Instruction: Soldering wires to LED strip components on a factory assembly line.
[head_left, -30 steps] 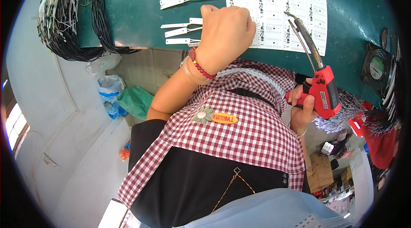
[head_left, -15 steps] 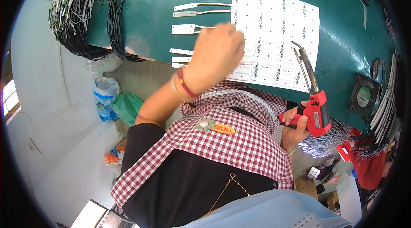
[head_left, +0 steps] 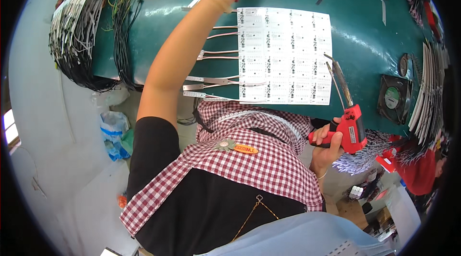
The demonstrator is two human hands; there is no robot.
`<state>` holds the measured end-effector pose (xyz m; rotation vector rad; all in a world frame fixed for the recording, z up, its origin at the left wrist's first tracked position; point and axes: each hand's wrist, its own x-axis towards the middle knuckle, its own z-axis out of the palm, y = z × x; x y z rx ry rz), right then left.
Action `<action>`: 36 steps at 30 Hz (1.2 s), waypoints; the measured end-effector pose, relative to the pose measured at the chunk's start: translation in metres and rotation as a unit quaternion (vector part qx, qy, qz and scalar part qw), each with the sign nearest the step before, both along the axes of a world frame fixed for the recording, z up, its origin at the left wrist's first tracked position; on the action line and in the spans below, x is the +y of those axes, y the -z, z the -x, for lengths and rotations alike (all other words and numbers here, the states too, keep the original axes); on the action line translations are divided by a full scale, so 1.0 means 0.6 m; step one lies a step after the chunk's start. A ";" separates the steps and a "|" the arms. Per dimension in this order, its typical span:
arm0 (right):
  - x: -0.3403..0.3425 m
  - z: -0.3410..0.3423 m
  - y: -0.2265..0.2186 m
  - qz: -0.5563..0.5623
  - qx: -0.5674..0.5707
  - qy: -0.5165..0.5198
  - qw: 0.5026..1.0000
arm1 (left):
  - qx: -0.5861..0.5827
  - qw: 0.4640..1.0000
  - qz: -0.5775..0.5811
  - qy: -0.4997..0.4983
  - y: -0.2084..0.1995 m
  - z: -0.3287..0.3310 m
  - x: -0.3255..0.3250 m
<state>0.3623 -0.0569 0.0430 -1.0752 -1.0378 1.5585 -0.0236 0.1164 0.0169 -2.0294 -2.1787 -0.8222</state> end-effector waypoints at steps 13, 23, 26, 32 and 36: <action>0.007 -0.002 -0.004 0.004 0.032 0.016 0.999 | 0.022 0.995 0.093 -0.003 0.060 0.036 0.108; 0.026 0.018 -0.011 -0.020 0.048 -0.020 0.998 | -0.510 0.848 -0.083 0.119 -0.019 0.039 -0.022; 0.027 0.022 -0.013 -0.020 0.055 -0.032 0.998 | -0.536 0.818 -0.131 0.164 0.009 0.041 -0.016; 0.015 0.027 -0.021 -0.020 0.064 -0.019 0.998 | -0.583 0.786 -0.133 0.156 -0.017 0.025 -0.017; 0.008 0.030 -0.023 -0.013 0.062 -0.010 0.998 | -0.562 0.814 -0.016 0.143 -0.094 -0.001 -0.051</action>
